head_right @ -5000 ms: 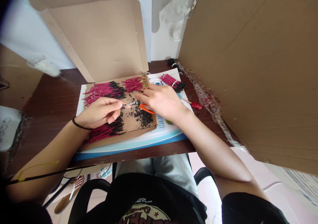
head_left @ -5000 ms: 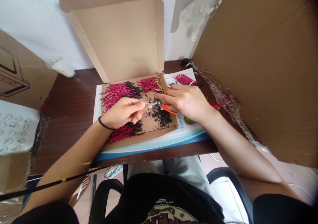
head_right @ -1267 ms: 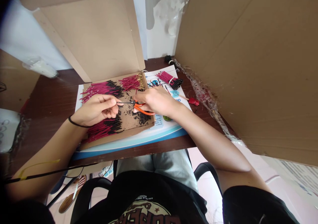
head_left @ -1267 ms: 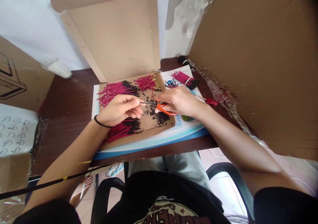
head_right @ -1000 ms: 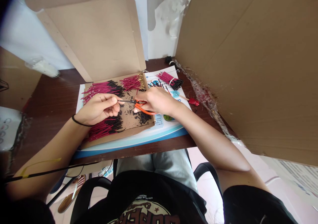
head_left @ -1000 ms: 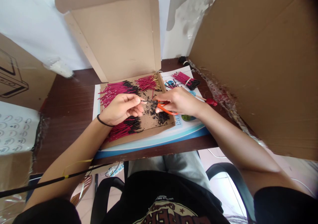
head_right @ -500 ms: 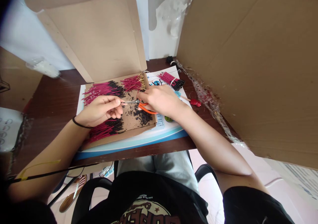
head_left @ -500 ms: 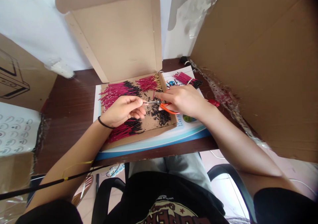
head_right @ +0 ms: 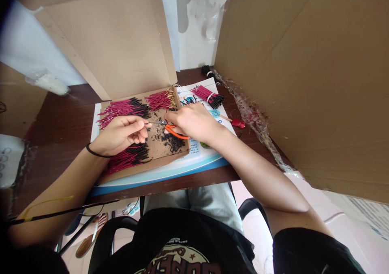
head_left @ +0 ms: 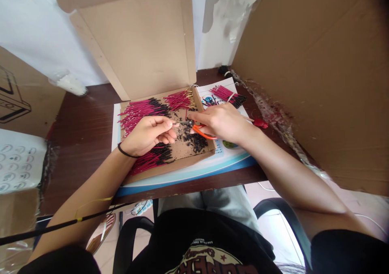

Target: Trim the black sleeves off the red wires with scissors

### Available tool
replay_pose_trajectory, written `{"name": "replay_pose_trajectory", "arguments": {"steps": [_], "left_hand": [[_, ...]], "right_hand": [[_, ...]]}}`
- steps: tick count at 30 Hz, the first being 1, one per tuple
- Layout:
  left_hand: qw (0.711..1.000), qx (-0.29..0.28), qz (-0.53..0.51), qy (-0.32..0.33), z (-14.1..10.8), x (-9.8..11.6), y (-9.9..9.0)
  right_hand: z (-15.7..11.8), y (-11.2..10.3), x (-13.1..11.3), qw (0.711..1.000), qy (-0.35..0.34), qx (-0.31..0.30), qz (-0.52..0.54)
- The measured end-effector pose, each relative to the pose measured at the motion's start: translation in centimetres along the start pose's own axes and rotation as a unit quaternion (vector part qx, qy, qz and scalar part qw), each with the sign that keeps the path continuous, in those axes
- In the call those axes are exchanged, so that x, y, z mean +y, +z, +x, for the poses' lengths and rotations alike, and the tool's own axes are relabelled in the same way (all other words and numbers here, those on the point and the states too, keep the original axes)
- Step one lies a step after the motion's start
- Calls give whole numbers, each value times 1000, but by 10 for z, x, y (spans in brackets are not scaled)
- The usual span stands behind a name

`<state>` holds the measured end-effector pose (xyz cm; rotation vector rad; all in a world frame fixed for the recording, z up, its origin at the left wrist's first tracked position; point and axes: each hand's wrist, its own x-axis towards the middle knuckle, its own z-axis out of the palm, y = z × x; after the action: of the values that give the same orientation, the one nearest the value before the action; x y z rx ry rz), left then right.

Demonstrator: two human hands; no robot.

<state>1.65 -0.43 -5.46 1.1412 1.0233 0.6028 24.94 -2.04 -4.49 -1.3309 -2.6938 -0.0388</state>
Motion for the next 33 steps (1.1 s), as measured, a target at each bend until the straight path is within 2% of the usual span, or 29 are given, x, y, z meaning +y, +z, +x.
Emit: {"name": "replay_pose_trajectory", "arguments": {"steps": [4, 9, 21, 33], "left_hand": [[1000, 10, -11, 9, 0, -2, 2], [999, 21, -4, 37, -1, -4, 4], [1000, 6, 11, 19, 1, -6, 4], [999, 51, 18, -4, -4, 0, 10]], "right_hand": [[1, 6, 3, 999, 1, 27, 26], [-1, 7, 4, 996, -14, 84, 4], [-2, 4, 4, 993, -49, 85, -62], [-1, 4, -1, 991, -50, 99, -72]]}}
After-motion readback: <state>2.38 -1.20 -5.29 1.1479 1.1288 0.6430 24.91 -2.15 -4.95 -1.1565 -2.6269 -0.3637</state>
